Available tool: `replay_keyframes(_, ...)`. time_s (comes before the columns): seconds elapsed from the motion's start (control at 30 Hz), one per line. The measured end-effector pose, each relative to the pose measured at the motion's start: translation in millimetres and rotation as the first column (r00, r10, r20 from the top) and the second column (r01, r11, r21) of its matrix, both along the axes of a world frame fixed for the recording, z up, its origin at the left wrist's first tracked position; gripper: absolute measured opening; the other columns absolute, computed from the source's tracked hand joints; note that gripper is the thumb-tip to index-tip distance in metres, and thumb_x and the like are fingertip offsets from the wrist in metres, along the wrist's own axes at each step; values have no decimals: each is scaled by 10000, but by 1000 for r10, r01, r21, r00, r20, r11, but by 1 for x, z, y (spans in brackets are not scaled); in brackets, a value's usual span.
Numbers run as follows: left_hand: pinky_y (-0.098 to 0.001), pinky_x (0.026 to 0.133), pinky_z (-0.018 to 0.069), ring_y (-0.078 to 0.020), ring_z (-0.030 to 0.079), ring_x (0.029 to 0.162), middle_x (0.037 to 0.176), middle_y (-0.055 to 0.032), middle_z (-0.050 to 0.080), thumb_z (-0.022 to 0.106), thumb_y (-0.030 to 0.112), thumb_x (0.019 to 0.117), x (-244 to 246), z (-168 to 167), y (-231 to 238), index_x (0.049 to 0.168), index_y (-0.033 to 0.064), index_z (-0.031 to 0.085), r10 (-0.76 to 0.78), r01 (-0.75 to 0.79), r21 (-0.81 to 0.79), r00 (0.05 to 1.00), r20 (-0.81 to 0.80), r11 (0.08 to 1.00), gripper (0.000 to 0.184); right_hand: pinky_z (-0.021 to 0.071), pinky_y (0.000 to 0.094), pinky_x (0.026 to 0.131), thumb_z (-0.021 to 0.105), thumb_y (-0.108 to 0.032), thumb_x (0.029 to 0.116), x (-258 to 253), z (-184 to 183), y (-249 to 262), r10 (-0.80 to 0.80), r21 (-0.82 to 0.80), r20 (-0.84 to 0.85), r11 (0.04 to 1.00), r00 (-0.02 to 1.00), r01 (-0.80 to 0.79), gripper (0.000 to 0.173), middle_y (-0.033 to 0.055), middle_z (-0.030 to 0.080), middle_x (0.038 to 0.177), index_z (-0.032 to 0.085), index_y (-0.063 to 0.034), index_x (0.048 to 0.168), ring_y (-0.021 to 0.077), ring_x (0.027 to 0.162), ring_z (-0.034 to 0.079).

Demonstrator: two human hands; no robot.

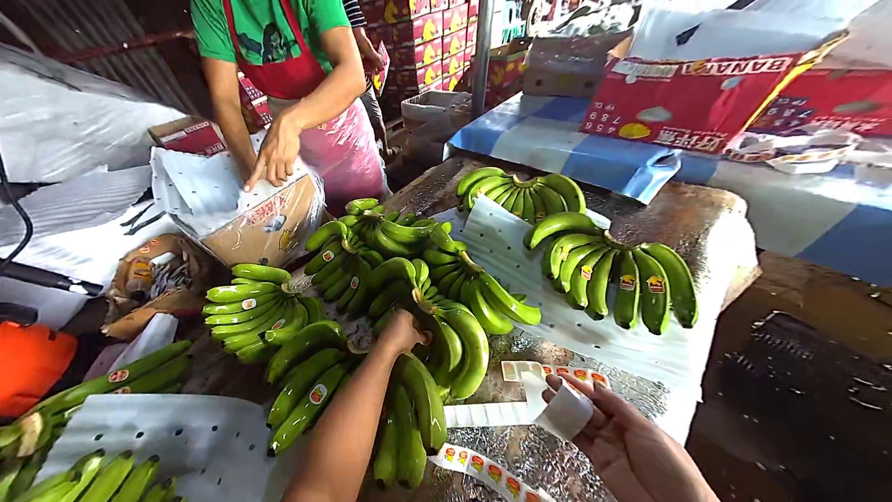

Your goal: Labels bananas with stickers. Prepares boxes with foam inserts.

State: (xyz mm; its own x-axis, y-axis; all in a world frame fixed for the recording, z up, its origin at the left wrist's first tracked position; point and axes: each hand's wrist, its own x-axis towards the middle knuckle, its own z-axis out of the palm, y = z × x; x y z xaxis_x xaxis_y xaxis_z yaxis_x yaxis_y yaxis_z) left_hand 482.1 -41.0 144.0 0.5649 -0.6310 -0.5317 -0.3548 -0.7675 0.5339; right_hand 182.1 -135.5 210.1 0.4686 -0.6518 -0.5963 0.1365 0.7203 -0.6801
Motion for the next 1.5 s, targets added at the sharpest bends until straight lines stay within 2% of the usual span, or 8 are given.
replay_keyframes(0.27,-442,885,553,-277,684,938,1134,-207,685,783,80,867,-2,-11,-7,1199,-69,632,150,-150,46,989,2,988,394,625,303,723,335,-184,1106,-11,10,-10,-61,-14,55,998,997,61,358,98,767,902,640,-3,1148,181,790,756)
replay_keyframes(0.43,-608,1029,485,-389,624,1241,1299,-212,664,712,227,933,-28,16,-12,1281,10,644,24,-131,234,912,409,963,415,616,291,671,500,31,990,-38,12,-15,126,-257,79,961,989,-102,227,101,750,923,654,24,1156,155,732,724)
replay_keyframes(0.6,-484,957,544,-309,682,1039,1073,-192,708,679,91,942,-129,77,-11,1055,-45,717,190,66,-518,885,426,853,181,587,255,651,716,16,849,-84,24,-43,602,-638,-124,560,789,-528,245,-32,715,823,610,-84,1046,64,684,684)
replay_keyframes(0.73,-330,959,550,-123,680,1051,1118,-100,719,481,110,1038,-225,117,-13,1273,-67,610,-380,268,-752,925,25,602,322,492,199,600,725,-47,881,-109,42,-66,822,-636,-195,309,535,-707,197,-79,608,762,577,-114,992,13,641,576)
replay_keyframes(1.03,-221,779,590,-58,686,823,894,-16,696,656,-10,904,-276,126,-46,1081,-22,668,-40,-30,-830,997,-64,557,178,543,286,804,708,-233,896,-122,16,-77,74,-947,-114,293,991,-131,171,17,682,916,654,-72,922,92,888,651)
replay_keyframes(1.2,-197,779,593,-45,690,818,909,-40,706,677,-7,899,-276,107,-82,1012,-17,687,98,29,-854,991,94,520,114,612,273,717,718,-77,895,-105,11,-91,309,-611,157,777,938,-154,190,-27,686,786,532,-116,875,81,709,692)
replay_keyframes(1.33,-246,845,587,-95,686,954,1083,-80,703,700,89,895,-261,98,-107,1085,64,775,121,304,-734,878,464,607,206,583,240,614,685,99,810,-69,-2,-129,304,-654,231,752,924,-84,225,-18,683,783,579,-80,895,63,652,663)
replay_keyframes(1.5,-518,1051,459,-173,695,1097,1071,-2,762,717,233,899,-220,99,-147,993,197,816,91,552,-447,554,828,704,140,579,251,651,605,93,857,-32,-2,-171,497,-715,6,609,868,-344,533,26,749,877,604,-27,1376,49,679,669)
